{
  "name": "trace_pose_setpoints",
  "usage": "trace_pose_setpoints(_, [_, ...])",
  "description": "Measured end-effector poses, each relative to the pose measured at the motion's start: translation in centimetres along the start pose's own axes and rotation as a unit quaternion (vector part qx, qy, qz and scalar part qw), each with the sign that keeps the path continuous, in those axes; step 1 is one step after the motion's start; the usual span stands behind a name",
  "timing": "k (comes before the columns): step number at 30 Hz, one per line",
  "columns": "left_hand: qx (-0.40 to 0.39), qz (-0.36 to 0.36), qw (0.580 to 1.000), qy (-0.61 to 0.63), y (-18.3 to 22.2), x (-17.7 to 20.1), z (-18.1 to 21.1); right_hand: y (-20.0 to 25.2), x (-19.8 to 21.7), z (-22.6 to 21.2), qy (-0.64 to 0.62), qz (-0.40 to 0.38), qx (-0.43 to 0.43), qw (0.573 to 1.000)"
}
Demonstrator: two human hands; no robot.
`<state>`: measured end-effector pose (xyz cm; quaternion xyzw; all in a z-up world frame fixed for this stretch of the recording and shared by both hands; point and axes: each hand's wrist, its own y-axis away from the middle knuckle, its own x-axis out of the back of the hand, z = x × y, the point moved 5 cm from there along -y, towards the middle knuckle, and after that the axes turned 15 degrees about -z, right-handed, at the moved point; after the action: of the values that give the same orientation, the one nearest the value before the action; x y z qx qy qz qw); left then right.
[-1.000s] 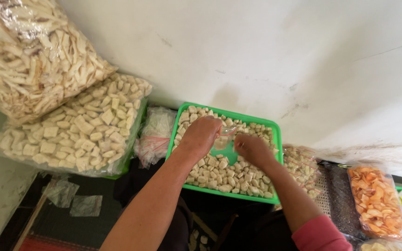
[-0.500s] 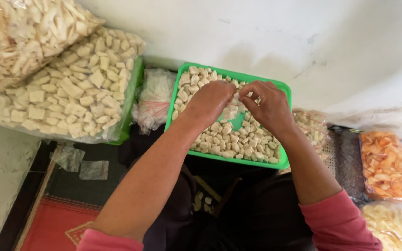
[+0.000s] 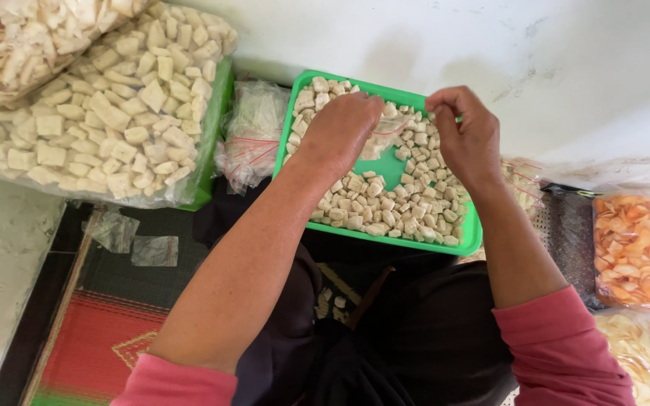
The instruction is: The person scoops small white food cubes from a green tray into small clear plastic bags and places them on the floor. The person repeats this process multiple times, handling the cubes and bags by hand.
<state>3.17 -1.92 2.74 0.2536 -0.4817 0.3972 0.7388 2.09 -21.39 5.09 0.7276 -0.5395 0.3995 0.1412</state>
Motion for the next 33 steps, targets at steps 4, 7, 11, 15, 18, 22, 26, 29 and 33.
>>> trace_pose_setpoints(4, [0.012, -0.001, 1.000, 0.004, 0.1, 0.6, -0.4, -0.1, -5.2, 4.5, 0.050, -0.110, 0.040, 0.992])
trace_pose_setpoints(7, [0.028, -0.026, 0.999, 0.028, 0.4, 0.6, -0.7, 0.5, -9.6, 5.1, 0.068, -0.230, 0.023, 0.970])
trace_pose_setpoints(11, [0.031, -0.023, 0.999, 0.031, 0.2, 0.6, -0.8, 0.4, -12.8, 6.6, 0.122, -0.334, -0.074, 0.932])
trace_pose_setpoints(15, [0.041, -0.021, 0.998, 0.036, -0.3, 0.1, -1.5, 0.5, -12.9, 6.4, 0.209, -0.377, -0.121, 0.894])
trace_pose_setpoints(18, [0.050, -0.017, 0.996, 0.069, -0.5, -0.2, -2.0, 0.5, -12.9, 6.6, 0.243, -0.381, -0.131, 0.883])
trace_pose_setpoints(22, [0.037, -0.013, 0.998, 0.056, -0.2, -0.1, -1.7, 0.3, -11.8, 7.6, 0.245, -0.361, -0.138, 0.889])
trace_pose_setpoints(26, [0.036, -0.010, 0.998, 0.050, 0.4, 0.0, -1.2, -0.7, -7.1, 6.0, 0.143, -0.212, -0.079, 0.964])
trace_pose_setpoints(29, [0.030, -0.015, 0.998, 0.050, 0.3, 0.5, -0.9, -1.0, -3.1, 2.5, 0.063, -0.070, -0.037, 0.995])
trace_pose_setpoints(33, [0.009, -0.027, 0.997, 0.067, 0.3, 0.5, 0.0, -0.4, -1.2, -2.7, -0.031, 0.014, 0.041, 0.999])
